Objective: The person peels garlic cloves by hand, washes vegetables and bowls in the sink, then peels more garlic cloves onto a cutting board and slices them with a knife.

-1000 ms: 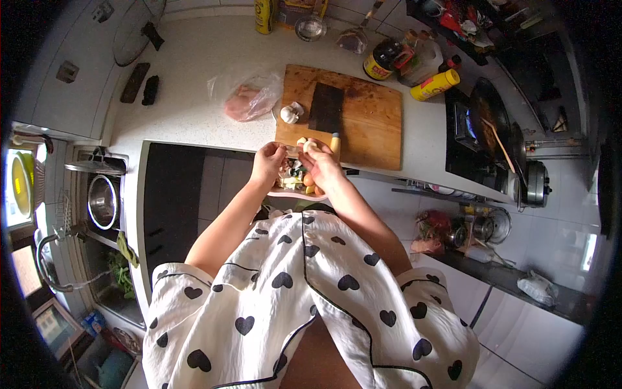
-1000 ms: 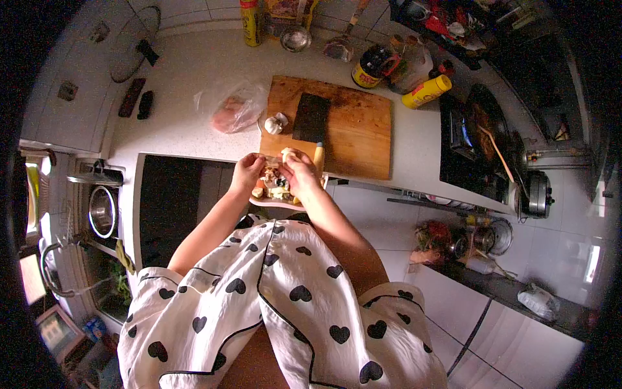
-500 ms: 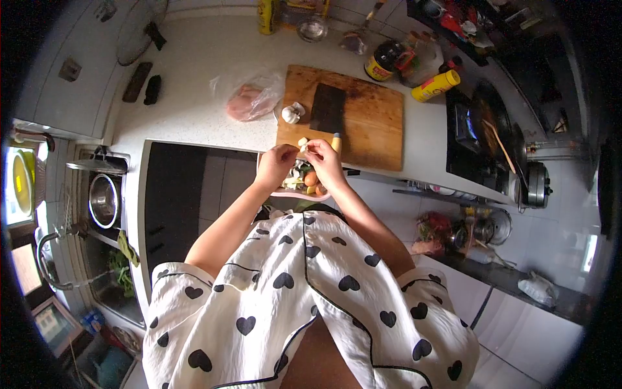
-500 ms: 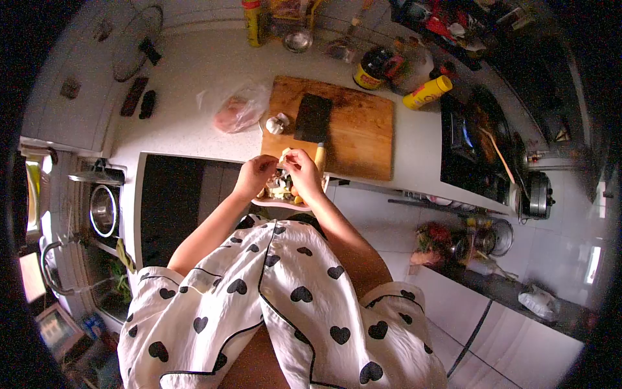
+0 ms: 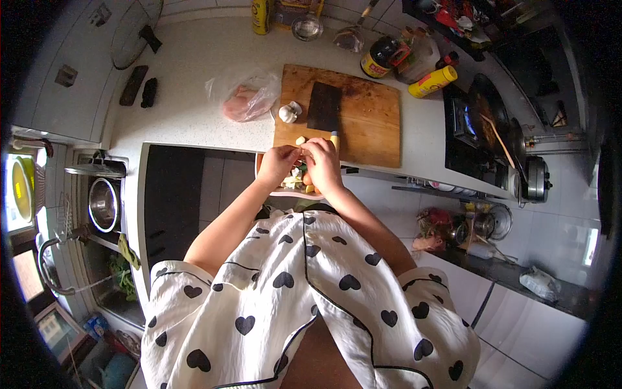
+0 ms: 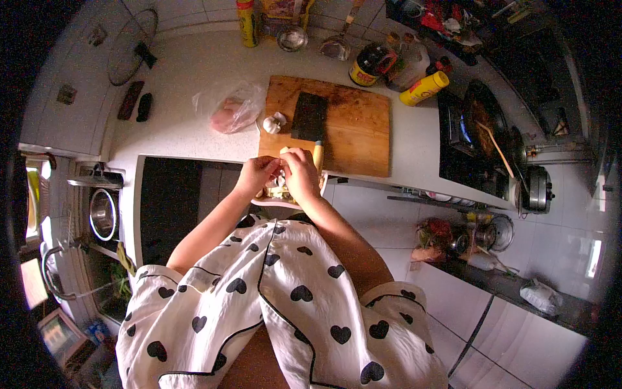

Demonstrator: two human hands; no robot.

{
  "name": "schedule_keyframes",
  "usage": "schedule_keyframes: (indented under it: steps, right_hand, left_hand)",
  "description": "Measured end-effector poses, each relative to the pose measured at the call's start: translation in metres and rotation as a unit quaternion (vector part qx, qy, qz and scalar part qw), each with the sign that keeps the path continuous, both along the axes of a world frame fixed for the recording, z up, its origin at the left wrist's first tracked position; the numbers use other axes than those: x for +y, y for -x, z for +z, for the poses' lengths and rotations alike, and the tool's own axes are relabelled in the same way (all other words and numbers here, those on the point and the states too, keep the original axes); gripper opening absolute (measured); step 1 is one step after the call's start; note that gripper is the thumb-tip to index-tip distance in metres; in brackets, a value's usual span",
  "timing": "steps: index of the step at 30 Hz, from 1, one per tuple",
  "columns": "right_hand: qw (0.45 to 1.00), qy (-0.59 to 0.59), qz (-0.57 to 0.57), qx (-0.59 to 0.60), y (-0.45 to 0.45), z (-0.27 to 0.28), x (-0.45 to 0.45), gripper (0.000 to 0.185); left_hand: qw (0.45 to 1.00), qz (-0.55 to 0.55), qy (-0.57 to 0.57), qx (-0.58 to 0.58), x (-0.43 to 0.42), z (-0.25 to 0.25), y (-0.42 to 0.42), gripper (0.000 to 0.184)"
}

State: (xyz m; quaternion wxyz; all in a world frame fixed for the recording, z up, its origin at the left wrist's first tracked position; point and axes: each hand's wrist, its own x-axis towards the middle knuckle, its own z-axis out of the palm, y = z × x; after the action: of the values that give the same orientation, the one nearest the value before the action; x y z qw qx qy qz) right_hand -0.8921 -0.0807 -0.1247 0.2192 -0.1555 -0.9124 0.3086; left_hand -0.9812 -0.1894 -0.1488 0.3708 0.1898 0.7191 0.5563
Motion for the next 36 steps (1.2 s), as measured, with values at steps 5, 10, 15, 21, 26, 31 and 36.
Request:
schedule_keyframes:
  steps: [5, 10, 15, 21, 26, 31, 36]
  right_hand:
    - [0.999, -0.03, 0.031, -0.013, -0.004, -0.001, -0.003, 0.02]
    - [0.999, -0.011, 0.045, -0.026, -0.005, 0.002, -0.004, 0.02]
    - [0.974, 0.226, -0.01, -0.003, -0.003, -0.017, 0.001, 0.019]
    - [0.721, 0.689, -0.072, 0.023, -0.006, -0.015, 0.01, 0.022]
    - [0.679, 0.733, -0.034, -0.021, -0.008, -0.01, 0.018, 0.025]
    - [0.777, 0.629, -0.025, -0.028, -0.011, -0.01, 0.01, 0.024]
    - [0.889, 0.458, -0.001, -0.004, -0.008, -0.02, 0.009, 0.024]
  left_hand:
    - [0.999, -0.032, 0.009, 0.012, -0.004, -0.024, 0.006, 0.025]
    - [0.988, -0.065, 0.065, 0.125, -0.007, 0.0, 0.007, 0.022]
    - [0.997, 0.001, 0.016, 0.071, -0.002, -0.007, 0.008, 0.021]
    - [0.997, 0.005, 0.054, 0.06, -0.013, 0.0, 0.015, 0.022]
    - [0.968, -0.075, 0.148, 0.186, -0.02, -0.003, 0.015, 0.022]
    - [0.947, -0.098, 0.141, 0.273, -0.017, -0.002, 0.01, 0.022]
    - [0.958, -0.043, 0.048, 0.28, -0.011, 0.006, 0.005, 0.019]
